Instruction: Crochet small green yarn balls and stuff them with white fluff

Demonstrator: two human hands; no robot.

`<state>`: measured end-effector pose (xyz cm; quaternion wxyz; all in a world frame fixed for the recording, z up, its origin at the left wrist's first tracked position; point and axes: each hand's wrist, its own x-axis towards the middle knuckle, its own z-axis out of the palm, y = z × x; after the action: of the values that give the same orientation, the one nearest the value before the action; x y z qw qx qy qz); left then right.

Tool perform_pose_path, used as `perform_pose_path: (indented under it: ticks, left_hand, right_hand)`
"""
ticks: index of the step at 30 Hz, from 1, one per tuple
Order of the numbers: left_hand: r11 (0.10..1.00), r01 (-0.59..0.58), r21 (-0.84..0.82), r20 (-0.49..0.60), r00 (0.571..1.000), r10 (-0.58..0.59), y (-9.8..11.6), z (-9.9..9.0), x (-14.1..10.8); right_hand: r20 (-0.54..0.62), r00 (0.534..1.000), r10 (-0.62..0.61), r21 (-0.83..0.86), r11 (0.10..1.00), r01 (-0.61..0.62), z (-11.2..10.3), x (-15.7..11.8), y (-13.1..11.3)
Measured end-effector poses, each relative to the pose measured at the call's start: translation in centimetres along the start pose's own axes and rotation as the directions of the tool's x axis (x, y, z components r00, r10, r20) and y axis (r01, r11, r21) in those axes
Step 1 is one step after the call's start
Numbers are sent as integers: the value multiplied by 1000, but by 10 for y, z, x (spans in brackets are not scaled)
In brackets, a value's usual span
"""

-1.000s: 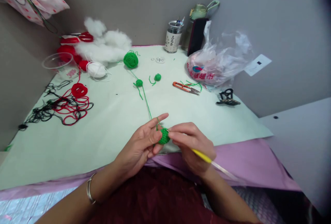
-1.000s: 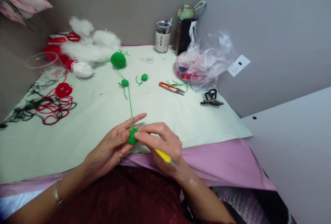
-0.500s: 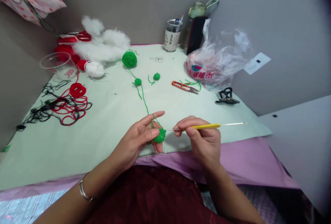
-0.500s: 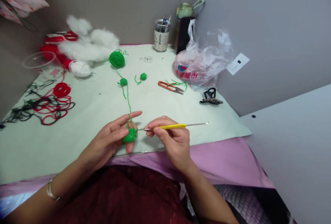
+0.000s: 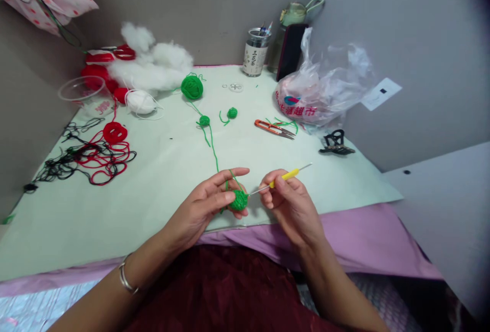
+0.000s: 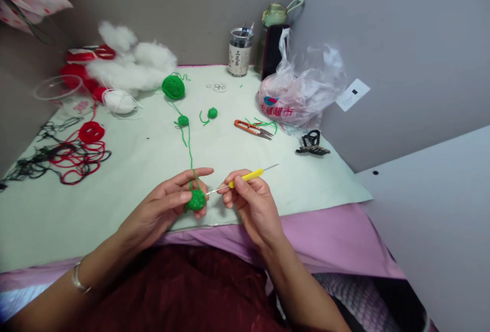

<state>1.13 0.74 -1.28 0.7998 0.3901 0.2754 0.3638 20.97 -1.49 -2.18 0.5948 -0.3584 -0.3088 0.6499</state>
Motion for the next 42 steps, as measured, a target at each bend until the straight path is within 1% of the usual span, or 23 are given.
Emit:
perform_pose_path:
  ticks: [1,2,3,5,6,8,10,11,12,13,14,15,18,20,22,25,30,35,37,39,40,41,42]
  left_hand:
    - [999,-22,38,-3,1000,22,0,-1,-1]
    - [996,-42,85,-10,999,43,-1,-1,-1]
    - [989,-53,140,-20,998,56,-1,-1,-2]
    - [967,-53,250,-54,996,68,-1,-1,-2]
    - [954,-48,296,-73,995,73,-1,0,-2]
    - [933,-48,356,-109,990,92,-1,2,-2]
    - [921,-58,386,-132,984,117,0,5,-1]
    - [917,-61,394,-137,983,124,0,6,-1]
    - [914,-61,401,-139,982,127,1,6,-1]
    - [913,-60,403,-138,982,126,1,7,-1]
    - [913,-58,403,-134,984,122,1,7,-1]
    - [915,-53,399,-130,985,114,1,7,-2]
    - [927,-39,374,-119,989,89,2,7,-3]
    - [933,-28,360,-108,992,71,3,6,-4]
    - [938,-14,348,-92,995,49,4,5,-4]
    - [941,-2,339,-77,997,30,6,5,-4]
    - [909,-1,417,-102,994,48,9,6,-5]
    - [876,9,482,-127,990,60,9,7,-5]
    - [864,11,503,-132,989,64,9,8,-5]
    - [848,4,530,-138,987,82,10,10,-5]
    - [837,-7,547,-145,984,103,10,11,-4]
    - [824,-20,566,-154,980,130,9,12,-4]
    - [811,-35,584,-166,973,162,8,13,-3]
  right_hand:
    - [7,1000,3,10,1000,-3,0,-1,2]
    - [12,1000,-21,4,1000,21,1,-2,4]
    - [18,997,-69,-28,997,70,1,-3,6]
    - [47,974,-221,-163,961,226,4,-6,11]
    - [74,948,-308,-249,915,317,5,-8,12]
    - [158,877,-453,-409,779,476,7,-11,14]
    - [250,806,-536,-501,641,582,9,-13,14]
    - [292,778,-557,-520,590,618,10,-14,14]
    - [323,757,-567,-525,558,642,10,-14,14]
    - [336,747,-573,-519,550,655,10,-13,15]
    - [327,751,-574,-502,567,653,10,-13,15]
    - [300,766,-568,-476,607,636,9,-12,17]
    - [173,856,-488,-344,784,516,7,-8,20]
    - [133,905,-404,-250,870,425,5,-5,21]
    - [136,929,-344,-193,910,366,3,-3,20]
    - [170,933,-317,-177,921,346,0,-1,16]
    - [244,916,-318,-279,882,380,-3,-3,7]
    - [340,887,-311,-397,808,435,-3,-5,-5]
    - [386,867,-315,-428,771,471,-4,-5,-10]
    - [442,835,-327,-472,707,527,-4,-6,-14]
    - [476,813,-337,-501,656,565,-3,-7,-16]
    - [514,784,-348,-532,587,609,-3,-8,-17]
    - [555,748,-363,-561,501,659,-1,-8,-17]
